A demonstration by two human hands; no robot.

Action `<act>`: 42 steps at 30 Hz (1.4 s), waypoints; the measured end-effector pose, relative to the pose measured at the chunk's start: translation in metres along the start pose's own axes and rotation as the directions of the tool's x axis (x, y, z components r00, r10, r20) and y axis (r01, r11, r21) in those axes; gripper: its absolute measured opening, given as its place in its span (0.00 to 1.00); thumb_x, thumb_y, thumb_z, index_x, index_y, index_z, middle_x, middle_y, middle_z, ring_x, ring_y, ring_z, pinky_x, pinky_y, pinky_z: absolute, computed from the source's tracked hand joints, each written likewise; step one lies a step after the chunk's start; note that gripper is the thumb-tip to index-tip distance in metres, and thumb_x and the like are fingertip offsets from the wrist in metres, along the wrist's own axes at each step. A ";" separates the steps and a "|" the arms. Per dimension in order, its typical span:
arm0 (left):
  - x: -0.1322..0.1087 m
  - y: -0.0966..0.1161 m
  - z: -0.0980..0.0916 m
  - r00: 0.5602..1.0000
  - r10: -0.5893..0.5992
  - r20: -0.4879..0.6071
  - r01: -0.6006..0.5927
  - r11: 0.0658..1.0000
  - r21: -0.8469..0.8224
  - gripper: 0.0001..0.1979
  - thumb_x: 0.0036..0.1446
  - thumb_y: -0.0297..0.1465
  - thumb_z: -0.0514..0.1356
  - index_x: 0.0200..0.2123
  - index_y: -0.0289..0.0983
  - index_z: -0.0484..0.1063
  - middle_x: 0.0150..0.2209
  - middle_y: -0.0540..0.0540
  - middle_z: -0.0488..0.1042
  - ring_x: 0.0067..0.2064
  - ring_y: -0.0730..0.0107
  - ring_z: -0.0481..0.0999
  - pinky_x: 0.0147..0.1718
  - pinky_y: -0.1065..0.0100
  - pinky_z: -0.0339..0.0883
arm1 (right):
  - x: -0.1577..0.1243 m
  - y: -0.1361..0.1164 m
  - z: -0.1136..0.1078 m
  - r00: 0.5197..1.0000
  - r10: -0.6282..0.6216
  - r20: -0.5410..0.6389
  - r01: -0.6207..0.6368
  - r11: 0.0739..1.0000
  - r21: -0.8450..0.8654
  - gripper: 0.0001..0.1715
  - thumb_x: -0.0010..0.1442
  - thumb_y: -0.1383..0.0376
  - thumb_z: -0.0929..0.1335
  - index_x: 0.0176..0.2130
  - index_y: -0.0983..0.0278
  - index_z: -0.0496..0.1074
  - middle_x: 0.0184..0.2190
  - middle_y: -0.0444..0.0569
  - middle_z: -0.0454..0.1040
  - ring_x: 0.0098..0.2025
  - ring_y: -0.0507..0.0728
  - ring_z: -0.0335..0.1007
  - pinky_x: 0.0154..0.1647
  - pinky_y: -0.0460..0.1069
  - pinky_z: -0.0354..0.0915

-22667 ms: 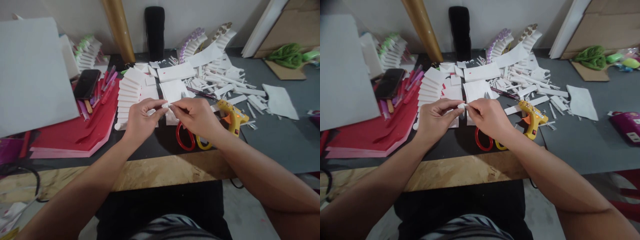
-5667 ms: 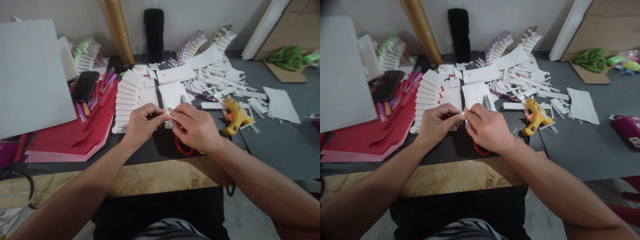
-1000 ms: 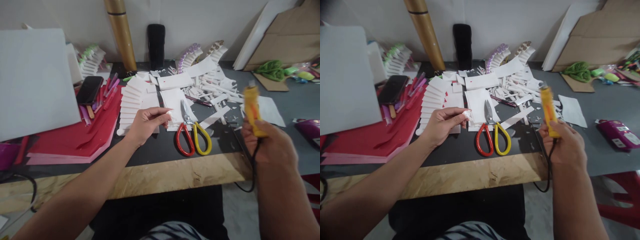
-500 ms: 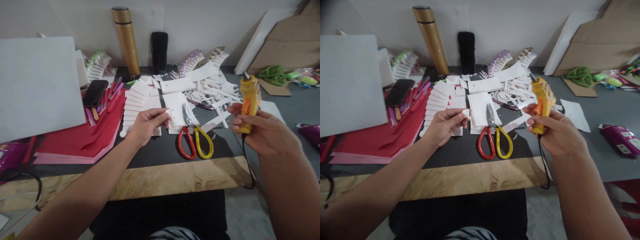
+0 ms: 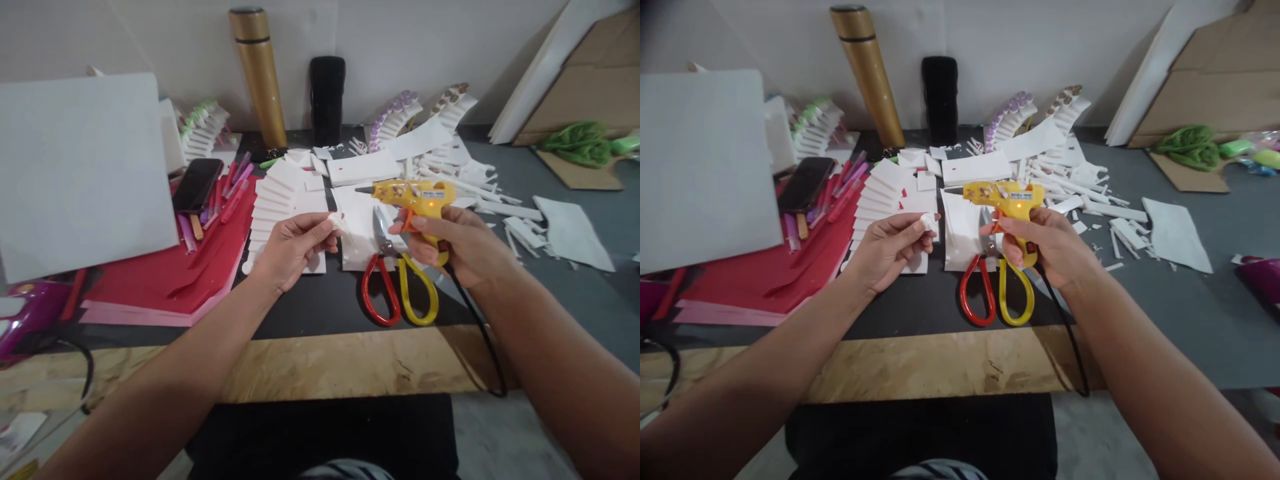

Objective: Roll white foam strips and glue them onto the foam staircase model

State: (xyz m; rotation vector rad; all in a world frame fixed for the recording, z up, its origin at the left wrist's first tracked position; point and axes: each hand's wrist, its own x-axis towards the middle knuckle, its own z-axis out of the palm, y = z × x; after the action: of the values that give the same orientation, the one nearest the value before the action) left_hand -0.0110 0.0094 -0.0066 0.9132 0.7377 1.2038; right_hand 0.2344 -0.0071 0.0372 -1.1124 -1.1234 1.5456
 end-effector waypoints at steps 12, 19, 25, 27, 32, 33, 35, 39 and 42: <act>-0.001 -0.003 0.001 0.997 0.063 -0.033 -0.056 0.983 0.174 0.13 0.48 0.34 0.75 0.36 0.36 0.84 0.29 0.48 0.82 0.27 0.76 0.77 0.32 0.70 0.74 | -0.009 0.014 -0.010 0.977 -0.096 0.191 0.109 0.993 -0.055 0.11 0.64 0.59 0.73 0.36 0.66 0.80 0.30 0.47 0.73 0.23 0.47 0.63 0.23 0.46 0.61; -0.002 -0.007 -0.001 0.995 0.095 -0.007 -0.091 0.966 0.240 0.11 0.51 0.34 0.74 0.39 0.38 0.85 0.28 0.49 0.81 0.27 0.76 0.77 0.33 0.71 0.72 | -0.011 0.014 -0.005 0.976 -0.094 0.194 0.126 0.979 -0.158 0.14 0.63 0.57 0.74 0.32 0.66 0.79 0.23 0.43 0.68 0.24 0.49 0.62 0.25 0.46 0.62; -0.002 -0.008 -0.002 0.995 0.100 0.019 -0.102 0.962 0.255 0.12 0.52 0.34 0.73 0.40 0.38 0.85 0.29 0.48 0.81 0.27 0.75 0.78 0.34 0.69 0.73 | -0.009 0.016 -0.007 0.977 -0.066 0.201 0.117 0.960 -0.255 0.18 0.64 0.55 0.73 0.29 0.65 0.76 0.22 0.44 0.67 0.24 0.49 0.61 0.26 0.47 0.60; -0.002 -0.008 -0.002 0.995 0.100 0.026 -0.104 0.960 0.261 0.12 0.52 0.34 0.73 0.40 0.38 0.84 0.29 0.48 0.81 0.28 0.75 0.78 0.35 0.69 0.74 | -0.009 0.016 -0.006 0.977 -0.071 0.203 0.126 0.954 -0.272 0.18 0.64 0.55 0.73 0.29 0.65 0.76 0.22 0.44 0.67 0.24 0.50 0.61 0.26 0.47 0.60; -0.002 -0.007 -0.002 0.994 0.103 0.023 -0.105 0.958 0.265 0.12 0.51 0.35 0.73 0.40 0.38 0.85 0.28 0.49 0.81 0.27 0.74 0.78 0.35 0.68 0.74 | -0.009 0.016 -0.006 0.976 -0.081 0.202 0.138 0.948 -0.287 0.19 0.64 0.54 0.73 0.28 0.64 0.75 0.23 0.45 0.67 0.25 0.50 0.61 0.26 0.47 0.60; -0.002 -0.007 -0.002 0.994 0.107 0.022 -0.109 0.958 0.265 0.12 0.51 0.35 0.74 0.40 0.38 0.85 0.27 0.49 0.81 0.27 0.74 0.78 0.35 0.68 0.73 | -0.009 0.016 -0.006 0.973 -0.088 0.213 0.150 0.944 -0.295 0.19 0.64 0.54 0.73 0.27 0.64 0.74 0.23 0.45 0.67 0.25 0.50 0.61 0.26 0.47 0.60; -0.002 -0.007 -0.002 0.993 0.115 0.019 -0.116 0.957 0.267 0.12 0.51 0.35 0.74 0.40 0.39 0.85 0.27 0.49 0.81 0.28 0.74 0.78 0.35 0.68 0.73 | -0.009 0.015 -0.007 0.970 -0.097 0.225 0.167 0.934 -0.317 0.20 0.64 0.54 0.72 0.27 0.65 0.74 0.23 0.45 0.67 0.26 0.50 0.62 0.27 0.47 0.60; -0.002 -0.007 -0.002 0.993 0.116 0.016 -0.116 0.955 0.273 0.13 0.51 0.35 0.74 0.40 0.39 0.85 0.27 0.49 0.81 0.28 0.73 0.78 0.36 0.67 0.74 | -0.009 0.015 -0.008 0.975 -0.091 0.204 0.155 0.932 -0.328 0.20 0.64 0.53 0.73 0.27 0.64 0.73 0.22 0.45 0.67 0.25 0.51 0.61 0.27 0.48 0.59; -0.002 -0.007 -0.002 0.994 0.112 0.010 -0.110 0.956 0.272 0.13 0.51 0.36 0.74 0.40 0.39 0.85 0.27 0.48 0.81 0.29 0.73 0.79 0.36 0.67 0.74 | -0.009 0.016 -0.008 0.977 -0.090 0.194 0.149 0.938 -0.314 0.20 0.64 0.54 0.73 0.27 0.63 0.73 0.22 0.44 0.66 0.25 0.51 0.61 0.27 0.48 0.59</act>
State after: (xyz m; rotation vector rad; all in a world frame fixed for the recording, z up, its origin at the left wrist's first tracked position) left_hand -0.0100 0.0067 -0.0133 1.1926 0.8804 1.2214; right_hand 0.2413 -0.0179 0.0215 -1.1121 -1.5851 1.4146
